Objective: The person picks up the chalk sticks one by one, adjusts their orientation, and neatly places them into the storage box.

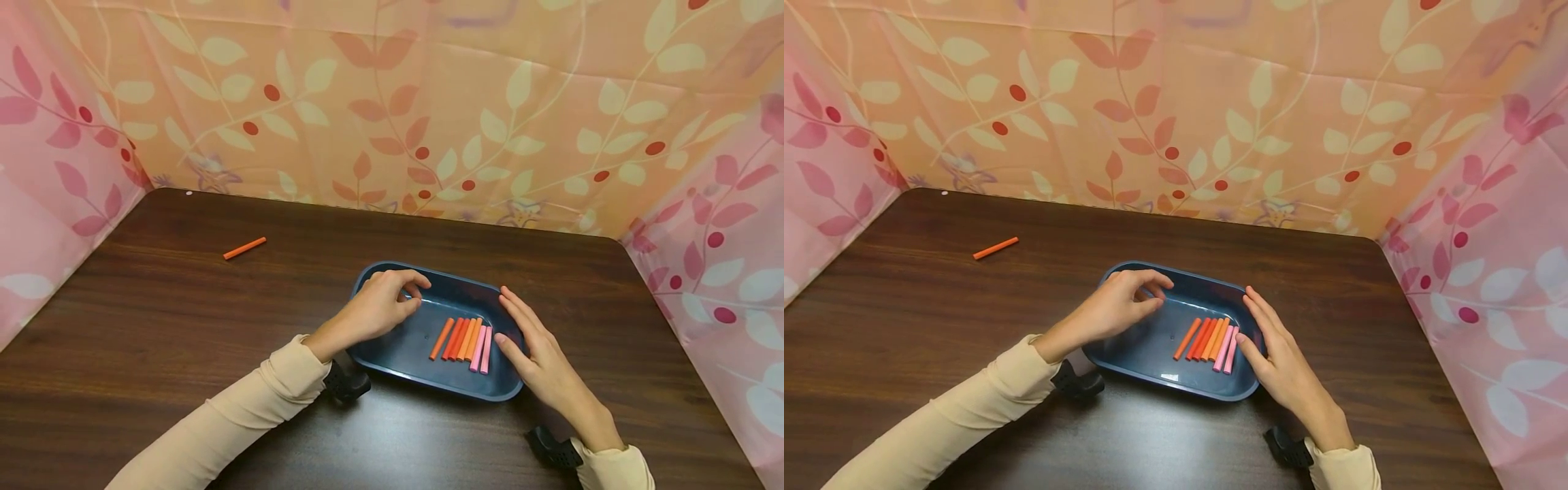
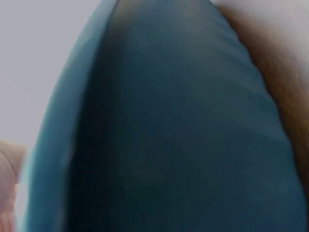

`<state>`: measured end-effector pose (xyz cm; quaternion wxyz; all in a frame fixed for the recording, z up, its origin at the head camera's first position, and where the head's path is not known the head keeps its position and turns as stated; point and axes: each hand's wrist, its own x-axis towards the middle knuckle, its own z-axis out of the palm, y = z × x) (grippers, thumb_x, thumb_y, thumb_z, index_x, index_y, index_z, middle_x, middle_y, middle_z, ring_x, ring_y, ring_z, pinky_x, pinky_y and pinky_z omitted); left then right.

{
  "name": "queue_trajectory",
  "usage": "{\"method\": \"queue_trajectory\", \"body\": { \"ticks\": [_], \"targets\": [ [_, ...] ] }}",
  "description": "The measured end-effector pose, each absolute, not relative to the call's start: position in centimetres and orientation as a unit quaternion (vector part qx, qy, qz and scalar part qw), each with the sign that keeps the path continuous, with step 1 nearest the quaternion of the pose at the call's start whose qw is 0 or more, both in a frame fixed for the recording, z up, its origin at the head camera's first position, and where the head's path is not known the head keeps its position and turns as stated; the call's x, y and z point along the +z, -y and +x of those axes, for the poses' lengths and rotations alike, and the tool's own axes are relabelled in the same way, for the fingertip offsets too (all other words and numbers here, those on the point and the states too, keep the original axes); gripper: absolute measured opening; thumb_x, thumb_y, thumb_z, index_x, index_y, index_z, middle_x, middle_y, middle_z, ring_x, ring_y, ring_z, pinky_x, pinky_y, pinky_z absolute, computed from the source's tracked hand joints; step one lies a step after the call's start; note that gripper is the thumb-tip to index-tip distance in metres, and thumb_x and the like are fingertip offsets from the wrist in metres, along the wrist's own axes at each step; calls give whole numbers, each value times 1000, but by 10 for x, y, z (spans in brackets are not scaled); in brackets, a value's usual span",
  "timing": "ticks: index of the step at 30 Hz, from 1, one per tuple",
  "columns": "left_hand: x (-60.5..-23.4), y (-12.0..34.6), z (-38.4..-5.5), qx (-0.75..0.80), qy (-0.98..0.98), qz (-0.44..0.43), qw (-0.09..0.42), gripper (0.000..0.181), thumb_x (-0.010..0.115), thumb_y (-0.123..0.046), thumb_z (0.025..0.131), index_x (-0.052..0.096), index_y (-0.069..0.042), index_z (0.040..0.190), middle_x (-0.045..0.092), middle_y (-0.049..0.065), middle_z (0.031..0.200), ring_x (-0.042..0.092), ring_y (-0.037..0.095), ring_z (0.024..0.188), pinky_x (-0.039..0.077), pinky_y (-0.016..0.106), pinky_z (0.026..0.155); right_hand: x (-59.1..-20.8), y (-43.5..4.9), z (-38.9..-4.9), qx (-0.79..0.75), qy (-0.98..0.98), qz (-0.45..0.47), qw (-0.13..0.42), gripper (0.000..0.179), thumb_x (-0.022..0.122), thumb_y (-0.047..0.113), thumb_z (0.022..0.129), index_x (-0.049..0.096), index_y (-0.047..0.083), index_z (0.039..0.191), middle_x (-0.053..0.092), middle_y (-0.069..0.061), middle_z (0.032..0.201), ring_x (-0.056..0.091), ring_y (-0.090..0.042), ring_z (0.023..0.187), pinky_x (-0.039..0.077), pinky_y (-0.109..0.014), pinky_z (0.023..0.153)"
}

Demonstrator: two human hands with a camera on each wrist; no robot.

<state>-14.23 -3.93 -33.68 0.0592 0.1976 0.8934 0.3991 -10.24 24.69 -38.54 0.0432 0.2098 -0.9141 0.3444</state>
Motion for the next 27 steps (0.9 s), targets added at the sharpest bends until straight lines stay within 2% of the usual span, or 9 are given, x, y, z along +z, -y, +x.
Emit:
{"method": "queue_trajectory", "body": {
  "ticks": [4,7,9,18,27],
  "targets": [
    [-333,48,-144,399,-894,197,44,28,65,-8,93,68,-9,120,74,3,95,64,11,73,46,24,67,-385,-247,-102,344,914,209,42,64,59,16,98,32,15,156,26,-6,164,30,-36,147,22,-14,117],
    [-329,56,-146,402,-894,197,38,28,65,-8,93,68,-8,121,73,4,96,66,13,75,47,25,67,-386,-247,-103,348,912,213,43,64,60,15,98,32,14,156,26,-6,164,30,-37,147,15,-2,107],
    [-326,62,-148,404,-893,196,36,29,65,-8,92,68,-7,121,73,5,97,66,15,77,47,25,66,-386,-247,-102,348,911,215,44,65,60,14,97,32,14,156,26,-7,164,30,-38,147,15,-1,106],
    [-321,87,-154,394,-902,178,13,29,64,-6,92,68,-6,120,74,6,97,67,18,78,47,27,68,-386,-247,-103,347,909,223,57,64,60,13,97,32,12,155,27,-7,163,30,-29,148,14,0,107],
    [-317,106,-157,385,-909,162,4,29,64,-4,92,68,-7,120,74,8,97,70,19,83,52,33,75,-386,-247,-103,348,911,218,50,64,60,14,97,33,13,155,27,-7,163,30,-35,147,14,-1,106]
  ]
}}
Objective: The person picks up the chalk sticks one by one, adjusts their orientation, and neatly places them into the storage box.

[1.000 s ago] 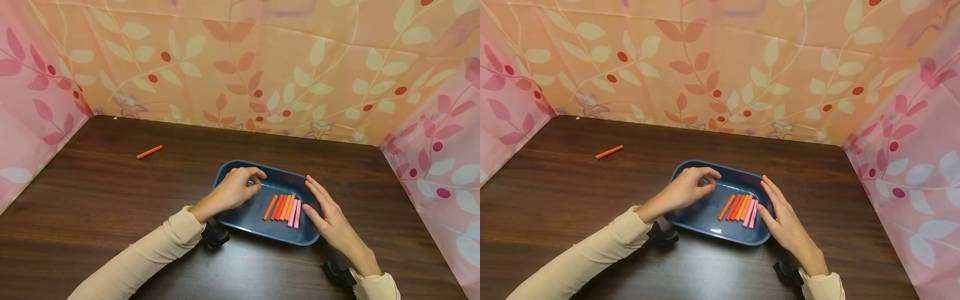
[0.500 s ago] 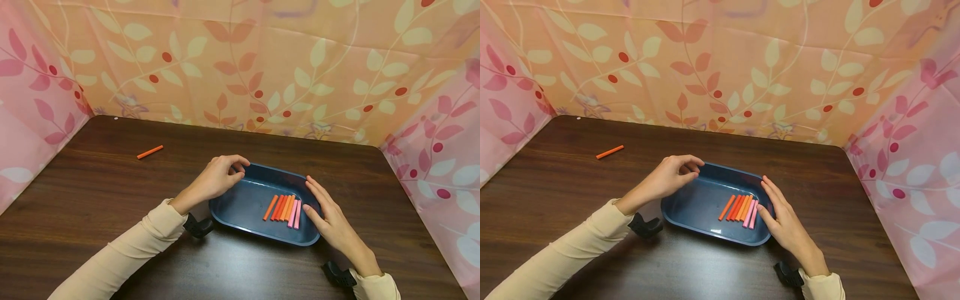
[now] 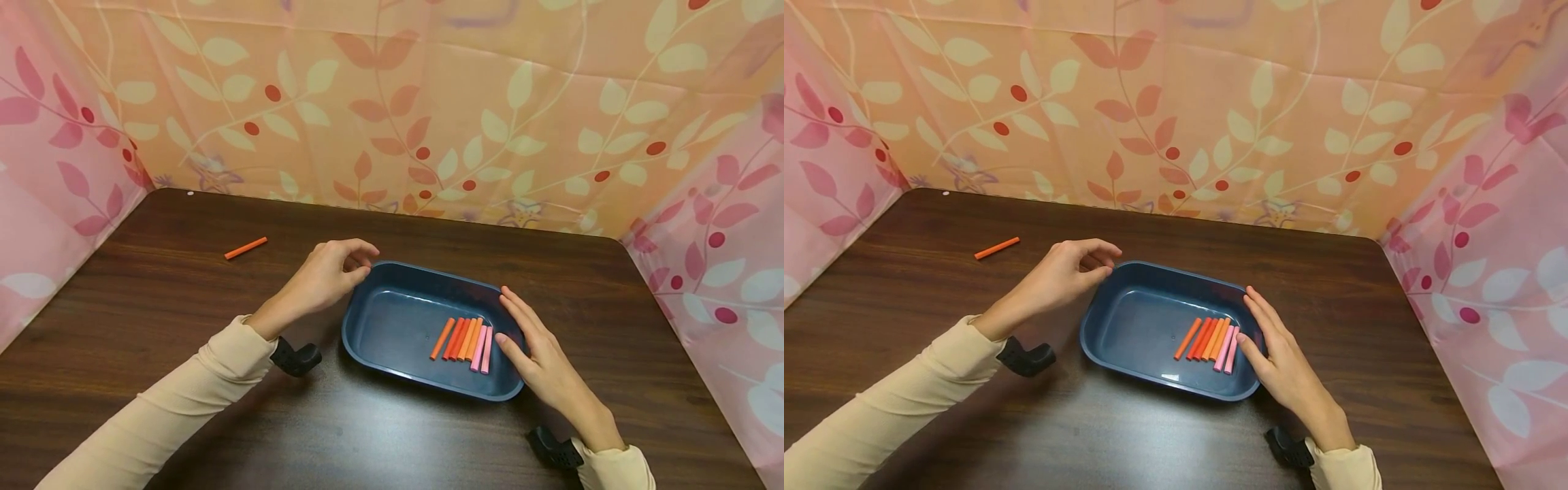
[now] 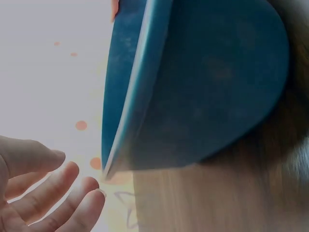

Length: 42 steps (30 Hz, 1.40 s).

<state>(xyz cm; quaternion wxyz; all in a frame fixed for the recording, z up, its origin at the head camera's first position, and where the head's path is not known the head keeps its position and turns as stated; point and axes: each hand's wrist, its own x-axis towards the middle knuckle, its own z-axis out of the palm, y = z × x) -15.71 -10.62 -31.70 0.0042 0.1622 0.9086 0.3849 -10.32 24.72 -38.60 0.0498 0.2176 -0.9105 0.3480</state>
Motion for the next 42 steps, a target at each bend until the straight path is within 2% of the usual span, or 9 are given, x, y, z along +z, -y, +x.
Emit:
{"method": "queue_trajectory", "body": {
  "ticks": [3,7,11,18,28,36,42],
  "targets": [
    [-317,113,-159,383,-910,160,2,29,64,-4,91,68,-7,120,73,8,96,71,19,84,52,33,75,-386,-247,-103,347,910,221,56,64,60,14,97,33,12,155,28,-6,163,29,-27,149,14,-1,107],
    [-318,121,-161,381,-911,160,2,30,63,-4,91,68,-7,120,73,8,96,71,20,85,52,34,75,-387,-247,-104,345,909,225,64,64,61,12,97,33,12,155,28,-6,163,26,-8,149,14,0,108],
    [-319,131,-164,368,-916,158,-3,29,63,-4,92,67,-5,120,72,10,97,71,22,86,53,38,78,-387,-248,-104,348,907,228,65,65,61,12,96,33,12,155,28,-5,163,24,-2,148,14,0,108],
    [-322,153,-170,341,-929,141,-13,30,61,-4,93,65,-2,122,72,14,101,71,27,91,54,45,83,-387,-248,-104,346,909,226,61,64,61,13,97,33,12,155,28,-7,163,25,-7,149,14,-1,108],
    [-334,179,-178,330,-934,135,-12,31,61,-3,93,64,-2,124,70,18,107,70,30,96,55,46,84,-388,-248,-103,344,910,223,60,64,61,14,97,34,12,155,28,-5,163,26,-7,149,14,-1,107],
    [-340,199,-186,331,-932,148,-8,32,62,-3,93,63,-1,125,69,21,112,68,35,101,53,51,90,-388,-248,-103,345,911,219,56,64,61,15,97,33,13,155,28,-6,163,29,-25,149,14,-1,107],
    [-341,215,-190,326,-933,155,-7,33,62,-3,94,61,-1,127,68,23,113,67,36,102,52,52,92,-388,-248,-103,345,910,221,59,64,61,14,97,34,12,154,28,-4,163,29,-21,149,14,-1,108]
  ]
}}
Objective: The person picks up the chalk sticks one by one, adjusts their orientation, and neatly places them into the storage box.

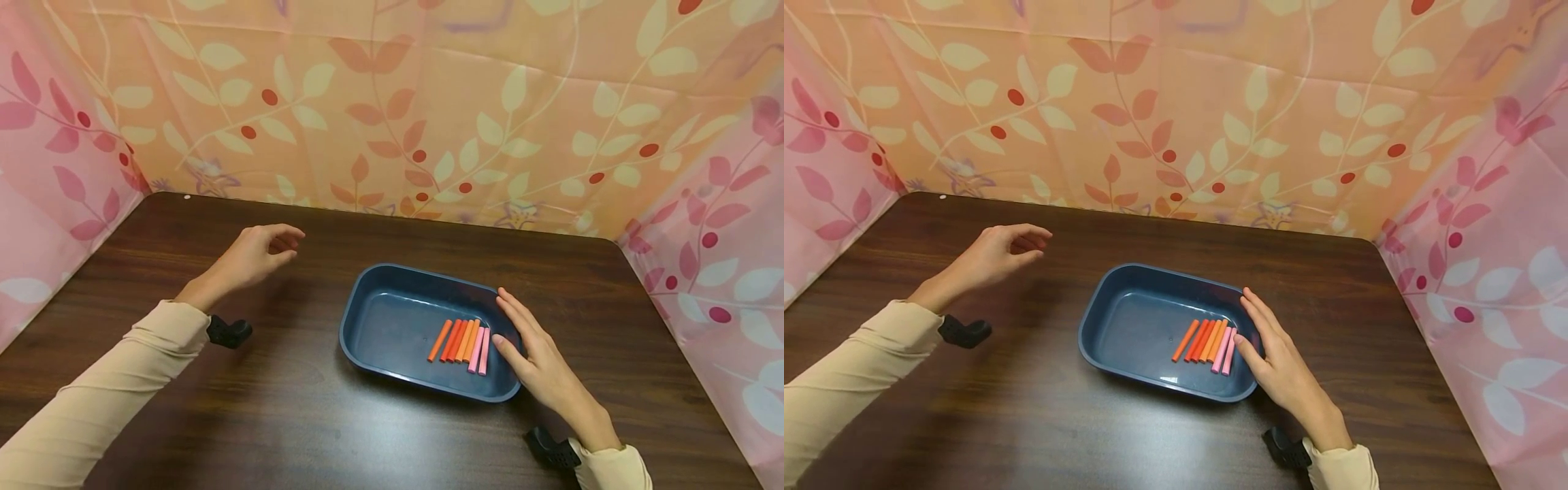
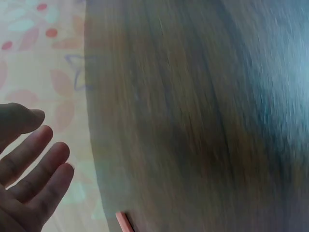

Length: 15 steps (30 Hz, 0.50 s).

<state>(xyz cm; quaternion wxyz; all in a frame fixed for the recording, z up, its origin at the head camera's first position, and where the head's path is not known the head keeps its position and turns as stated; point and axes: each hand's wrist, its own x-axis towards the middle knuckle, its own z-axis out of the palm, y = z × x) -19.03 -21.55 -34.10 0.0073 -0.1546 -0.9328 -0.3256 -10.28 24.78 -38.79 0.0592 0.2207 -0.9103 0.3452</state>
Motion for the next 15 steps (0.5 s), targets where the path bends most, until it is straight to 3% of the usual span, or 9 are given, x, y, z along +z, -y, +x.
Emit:
{"method": "queue_trajectory", "body": {
  "ticks": [9,15],
  "targets": [
    [-345,236,-196,-305,941,-144,4,36,59,1,94,58,3,130,65,27,118,64,40,108,49,55,95,-388,-248,-103,345,910,222,62,64,61,13,96,35,12,154,29,-4,163,27,-10,149,14,-1,108],
    [-348,244,-199,-296,945,-139,6,38,59,3,93,57,4,131,64,29,120,63,43,110,49,57,96,-388,-248,-103,343,911,222,62,63,61,13,96,35,11,154,28,-4,163,27,-12,149,14,-1,108]
  ]
}}
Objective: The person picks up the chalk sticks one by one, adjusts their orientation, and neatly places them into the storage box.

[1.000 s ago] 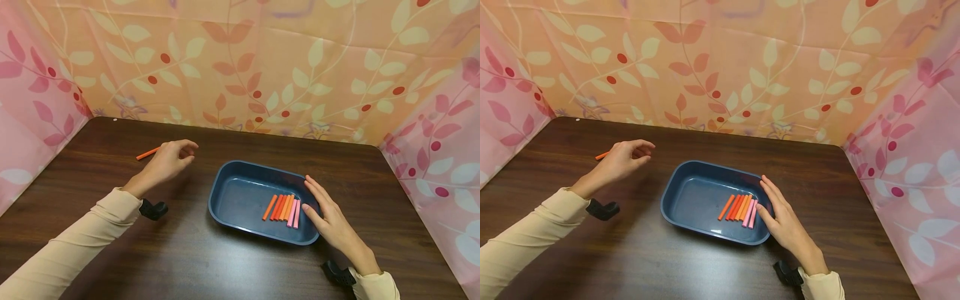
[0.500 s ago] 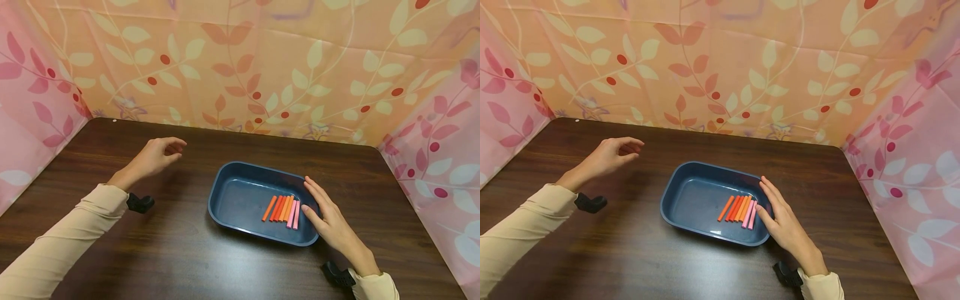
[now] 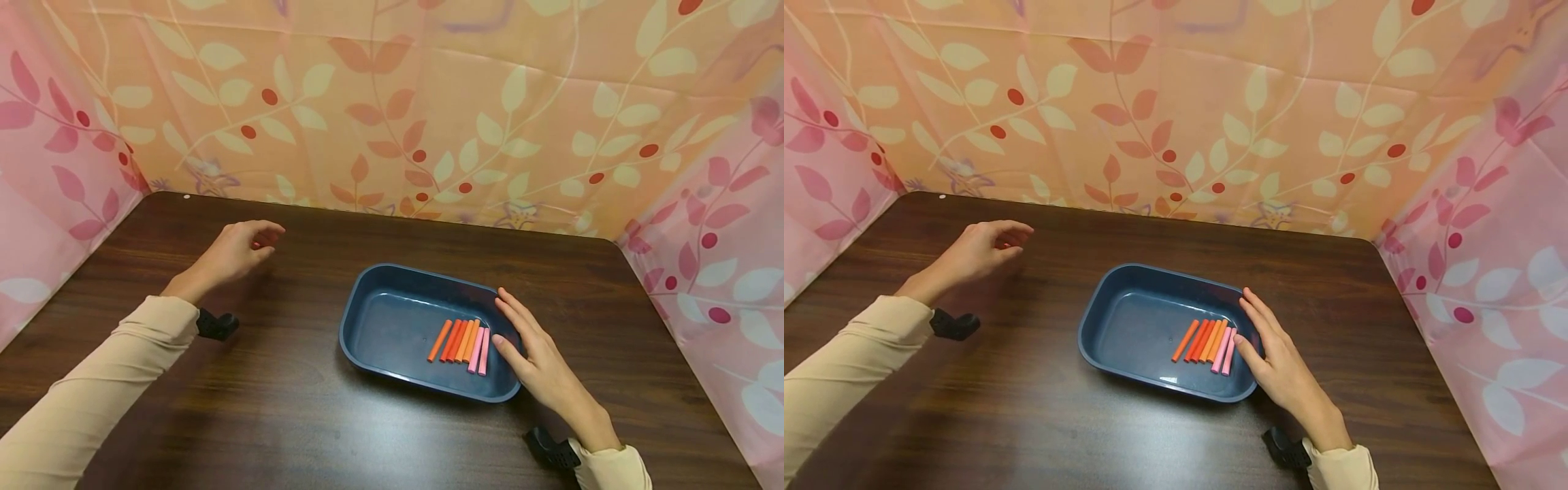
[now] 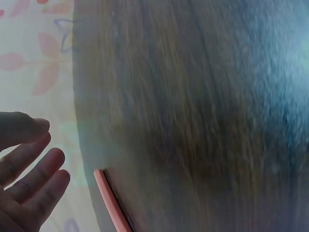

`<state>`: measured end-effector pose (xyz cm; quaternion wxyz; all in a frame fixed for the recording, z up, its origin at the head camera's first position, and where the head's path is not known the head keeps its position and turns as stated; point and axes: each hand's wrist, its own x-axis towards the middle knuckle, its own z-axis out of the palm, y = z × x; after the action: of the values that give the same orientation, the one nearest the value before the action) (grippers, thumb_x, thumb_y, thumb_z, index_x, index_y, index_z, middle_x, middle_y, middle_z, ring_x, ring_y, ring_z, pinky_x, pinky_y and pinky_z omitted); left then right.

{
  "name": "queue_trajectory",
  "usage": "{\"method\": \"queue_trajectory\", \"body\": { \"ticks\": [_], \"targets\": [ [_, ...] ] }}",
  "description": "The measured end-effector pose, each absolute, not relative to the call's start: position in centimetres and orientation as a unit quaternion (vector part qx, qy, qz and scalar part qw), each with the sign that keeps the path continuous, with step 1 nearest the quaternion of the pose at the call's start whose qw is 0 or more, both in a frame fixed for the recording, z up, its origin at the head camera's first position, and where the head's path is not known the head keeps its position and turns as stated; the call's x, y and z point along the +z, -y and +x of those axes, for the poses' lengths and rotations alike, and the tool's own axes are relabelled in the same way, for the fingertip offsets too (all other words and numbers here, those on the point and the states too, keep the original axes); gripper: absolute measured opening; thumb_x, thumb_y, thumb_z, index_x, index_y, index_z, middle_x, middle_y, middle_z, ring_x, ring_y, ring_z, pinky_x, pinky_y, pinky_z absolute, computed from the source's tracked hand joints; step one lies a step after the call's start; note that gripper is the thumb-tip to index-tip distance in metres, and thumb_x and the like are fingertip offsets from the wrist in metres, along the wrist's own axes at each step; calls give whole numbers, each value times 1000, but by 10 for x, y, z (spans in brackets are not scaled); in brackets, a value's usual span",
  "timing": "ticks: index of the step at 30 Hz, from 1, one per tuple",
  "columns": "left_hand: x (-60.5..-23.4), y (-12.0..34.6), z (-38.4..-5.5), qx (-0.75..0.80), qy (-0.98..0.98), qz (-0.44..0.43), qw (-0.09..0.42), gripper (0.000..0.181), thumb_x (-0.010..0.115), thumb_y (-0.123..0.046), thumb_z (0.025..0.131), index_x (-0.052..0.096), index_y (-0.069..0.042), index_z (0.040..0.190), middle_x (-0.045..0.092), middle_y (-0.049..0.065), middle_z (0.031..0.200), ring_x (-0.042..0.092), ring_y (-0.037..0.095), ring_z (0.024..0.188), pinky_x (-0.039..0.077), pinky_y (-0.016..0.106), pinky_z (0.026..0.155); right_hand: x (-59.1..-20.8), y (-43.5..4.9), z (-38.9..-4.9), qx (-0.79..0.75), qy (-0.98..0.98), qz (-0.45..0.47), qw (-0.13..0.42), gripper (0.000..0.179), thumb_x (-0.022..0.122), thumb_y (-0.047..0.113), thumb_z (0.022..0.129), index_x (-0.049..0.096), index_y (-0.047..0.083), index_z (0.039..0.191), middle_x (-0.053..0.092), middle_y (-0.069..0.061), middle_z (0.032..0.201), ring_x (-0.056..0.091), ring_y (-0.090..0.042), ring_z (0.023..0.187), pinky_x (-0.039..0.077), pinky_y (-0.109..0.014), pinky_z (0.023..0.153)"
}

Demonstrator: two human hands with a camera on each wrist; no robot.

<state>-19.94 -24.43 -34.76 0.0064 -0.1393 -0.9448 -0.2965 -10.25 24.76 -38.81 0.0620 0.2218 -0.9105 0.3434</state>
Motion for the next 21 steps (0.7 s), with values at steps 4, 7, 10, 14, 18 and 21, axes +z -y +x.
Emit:
{"method": "queue_trajectory", "body": {
  "ticks": [4,7,10,14,18,21],
  "targets": [
    [-350,250,-202,-285,949,-137,10,38,60,2,93,57,5,130,64,29,120,62,44,110,48,57,95,-388,-247,-102,343,911,219,59,63,61,14,97,35,12,154,28,-3,163,28,-18,150,14,-1,107],
    [-353,255,-203,-275,952,-133,14,37,60,2,92,58,4,129,64,29,120,61,45,111,48,57,95,-388,-247,-102,344,912,217,57,63,60,14,97,35,12,154,28,-3,163,28,-18,149,14,-1,107],
    [-354,260,-204,-268,955,-127,15,37,61,2,92,59,5,129,63,30,122,60,46,112,48,57,94,-387,-247,-102,344,912,217,57,63,60,14,97,35,12,154,28,-3,163,28,-16,149,14,-1,107],
    [-356,266,-204,-259,958,-121,7,38,62,1,92,58,6,129,62,31,124,59,47,114,46,58,96,-387,-247,-102,345,912,217,57,63,61,14,97,35,13,154,28,-3,163,27,-13,149,14,-1,107],
    [-359,273,-207,-238,964,-116,-8,39,63,-1,91,58,7,129,61,33,123,57,48,114,44,60,96,-388,-247,-102,346,911,217,57,63,61,14,97,35,13,154,28,-4,163,27,-14,149,14,-1,107],
    [-361,278,-209,-223,968,-113,-15,38,63,-2,91,58,7,128,62,34,121,57,48,111,44,60,94,-388,-247,-102,346,911,218,56,63,61,14,97,34,12,154,28,-4,163,27,-14,150,14,-1,107]
  ]
}}
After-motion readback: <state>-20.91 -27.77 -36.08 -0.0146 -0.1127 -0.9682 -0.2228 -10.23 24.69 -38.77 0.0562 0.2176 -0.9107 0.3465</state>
